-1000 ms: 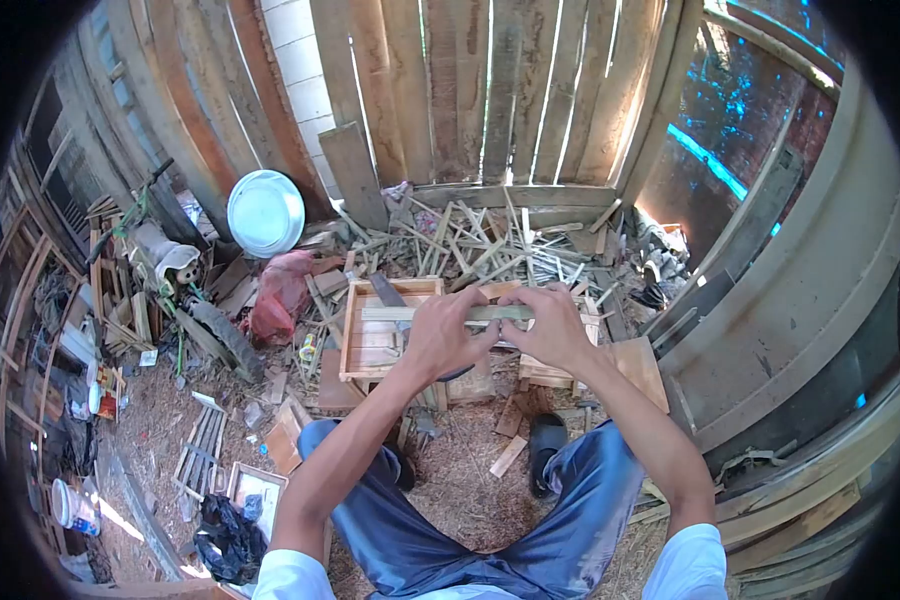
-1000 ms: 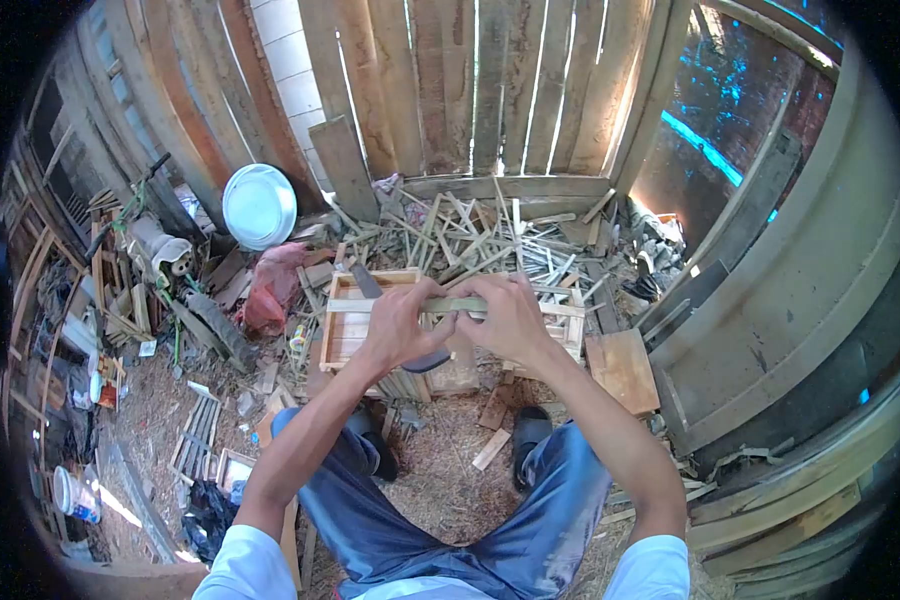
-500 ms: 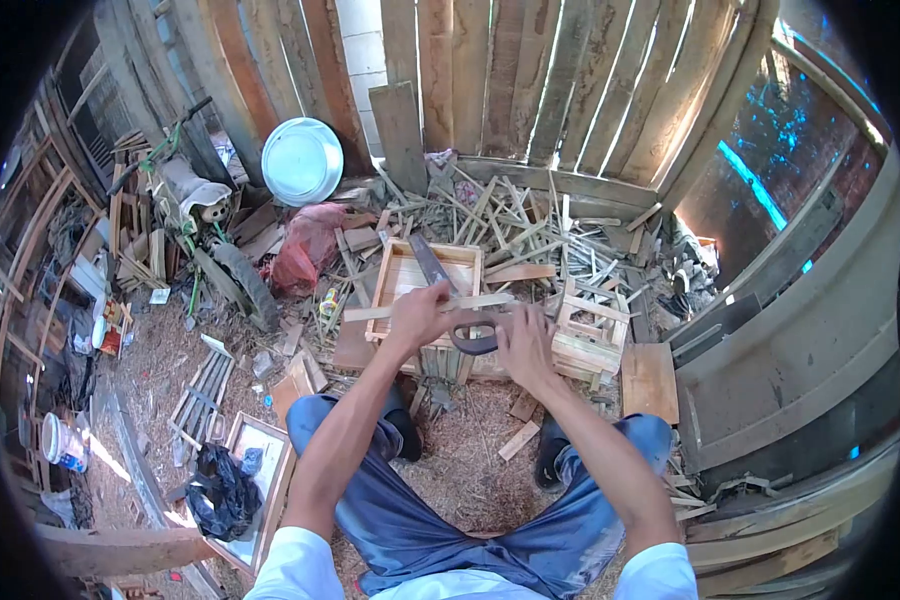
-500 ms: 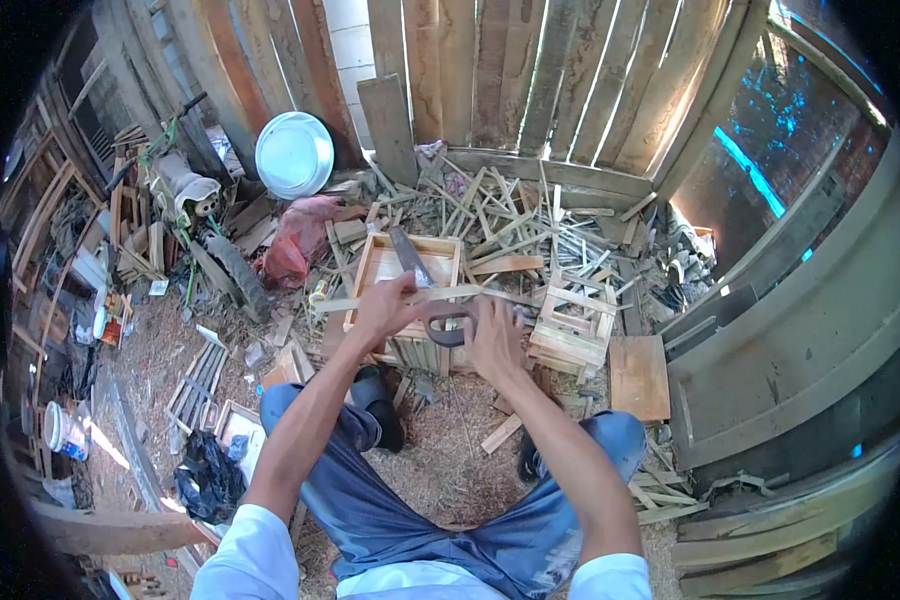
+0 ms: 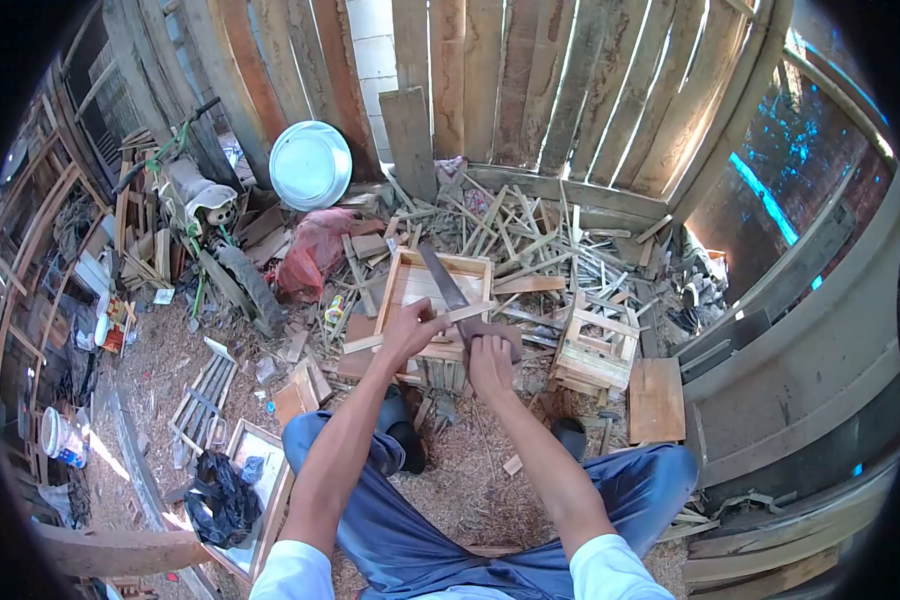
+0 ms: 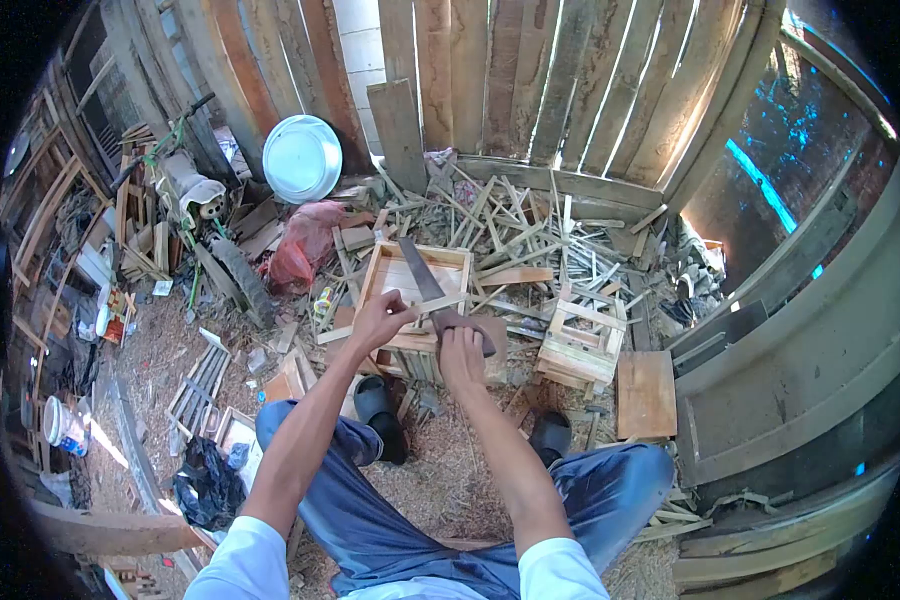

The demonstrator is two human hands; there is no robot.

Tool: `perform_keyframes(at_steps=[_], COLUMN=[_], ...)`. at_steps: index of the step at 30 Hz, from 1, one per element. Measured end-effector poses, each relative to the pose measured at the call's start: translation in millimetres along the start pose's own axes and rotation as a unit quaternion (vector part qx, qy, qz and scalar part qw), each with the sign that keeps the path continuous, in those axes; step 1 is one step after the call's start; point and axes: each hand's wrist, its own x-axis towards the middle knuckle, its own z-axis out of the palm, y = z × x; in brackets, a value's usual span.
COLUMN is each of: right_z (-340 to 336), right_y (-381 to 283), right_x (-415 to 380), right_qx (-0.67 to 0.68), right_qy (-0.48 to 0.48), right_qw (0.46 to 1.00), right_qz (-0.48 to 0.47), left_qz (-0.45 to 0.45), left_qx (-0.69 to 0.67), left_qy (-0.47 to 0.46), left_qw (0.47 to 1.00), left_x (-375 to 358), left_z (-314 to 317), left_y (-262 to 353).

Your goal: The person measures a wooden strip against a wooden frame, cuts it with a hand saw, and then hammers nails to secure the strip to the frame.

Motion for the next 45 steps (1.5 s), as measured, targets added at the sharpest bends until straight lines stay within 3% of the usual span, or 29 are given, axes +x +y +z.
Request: perform_keyframes(at_steps=[2,4,5,7,9,10,12,15,23,30,32,36,38,42,45], right_z=[-14,-19,-23,-27,-47,-60,-87,-110,-97,-67,-56,-46,-40,-33,-34], right_y=[2,9,15,35,48,49,48,31,12,13,17,11,9,9,8], right_x=[0,-11,-18,-34,-49,-55,-70,-102,-140,-141,-145,-147,-146,-145,-145], right_qx=[0.022,0.252,0.247,0.303,0.432,0.434,0.584,0.582,0.580,0.454,0.411,0.403,0.318,0.344,0.341], right_qy=[0.013,0.126,0.120,0.273,0.228,0.225,0.238,0.248,0.177,0.120,0.105,0.091,0.094,0.063,0.077], right_qw=[1.000,0.951,0.953,0.902,0.840,0.841,0.725,0.711,0.747,0.850,0.877,0.882,0.920,0.909,0.920], right_qz=[0.005,0.128,0.126,0.139,0.236,0.233,0.277,0.306,0.272,0.238,0.224,0.227,0.207,0.225,0.175], left_qz=[0.007,-0.013,-0.017,-0.002,-0.012,0.009,0.007,-0.003,0.007,0.022,0.139,0.118,0.079,0.062,0.065], left_qx=[-0.041,-0.028,-0.035,-0.063,-0.057,-0.016,0.034,0.028,0.021,0.001,0.037,0.037,0.028,0.028,0.043], left_qy=[-0.004,0.002,0.003,-0.012,-0.006,-0.021,-0.046,-0.037,-0.023,-0.007,0.055,0.031,0.000,0.013,0.011], left_qw=[0.999,1.000,0.999,0.998,0.998,1.000,0.998,0.999,0.999,1.000,0.988,0.992,0.997,0.998,0.997], left_x=[3,4,6,10,3,2,1,1,5,7,4,5,6,6,8], left_z=[1,4,7,15,33,45,60,68,88,103,105,98,93,98,93], left_y=[1,3,3,-7,-14,-23,-29,-33,-41,-45,-50,-51,-47,-47,-49])
